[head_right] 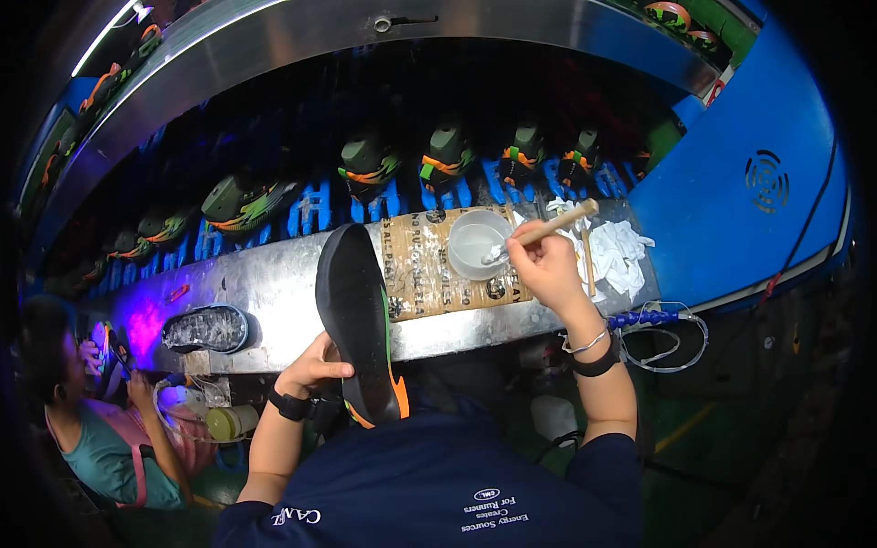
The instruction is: The person is applying glue to the edges of shoe soles using a brush and placing them on a conveyor belt.
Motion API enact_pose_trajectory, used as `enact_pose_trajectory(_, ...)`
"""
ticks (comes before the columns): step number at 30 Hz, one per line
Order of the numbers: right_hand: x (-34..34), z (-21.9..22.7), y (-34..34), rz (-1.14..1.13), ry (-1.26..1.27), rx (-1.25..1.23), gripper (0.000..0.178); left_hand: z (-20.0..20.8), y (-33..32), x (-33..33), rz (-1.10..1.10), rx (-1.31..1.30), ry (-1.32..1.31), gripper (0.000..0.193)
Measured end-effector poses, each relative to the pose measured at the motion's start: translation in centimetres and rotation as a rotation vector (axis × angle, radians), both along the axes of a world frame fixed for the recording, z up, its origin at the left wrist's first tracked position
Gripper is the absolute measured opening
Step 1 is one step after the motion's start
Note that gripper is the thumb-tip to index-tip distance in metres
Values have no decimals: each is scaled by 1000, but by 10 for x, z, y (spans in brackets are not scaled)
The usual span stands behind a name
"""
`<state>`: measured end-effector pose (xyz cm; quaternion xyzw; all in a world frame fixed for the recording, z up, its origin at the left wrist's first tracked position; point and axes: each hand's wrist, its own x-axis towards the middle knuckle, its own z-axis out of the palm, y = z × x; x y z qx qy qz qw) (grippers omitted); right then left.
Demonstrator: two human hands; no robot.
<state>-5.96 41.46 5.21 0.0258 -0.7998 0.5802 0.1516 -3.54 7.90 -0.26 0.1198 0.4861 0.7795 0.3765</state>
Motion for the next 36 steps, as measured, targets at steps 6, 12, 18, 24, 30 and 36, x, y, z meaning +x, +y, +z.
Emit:
enact_pose_trajectory(6, 8, 27, -16, -12, 128, -40, 7, 15, -9, -22, 100, -174, 398, 72)
enact_pose_trajectory(12, 33, 48, -56, 369, 148, -20, 10, 90, 1, -51, 260, -30, 739, 66)
enact_pose_trajectory(18, 34, 43, -76, 512, 108, 32, 10, 127, 1, -52, 168, -139, 835, 63)
enact_pose_trajectory(24, 26, 46, -80, 488, 233, 97, 10, 132, -1, -51, 101, -198, 875, 64)
enact_pose_trajectory(30, 23, 42, -80, 439, 347, 130, 7, 135, 3, -51, 136, -215, 846, 71)
enact_pose_trajectory(36, 32, 38, -80, 461, 103, 33, 7, 135, 3, -52, 190, -277, 872, 73)
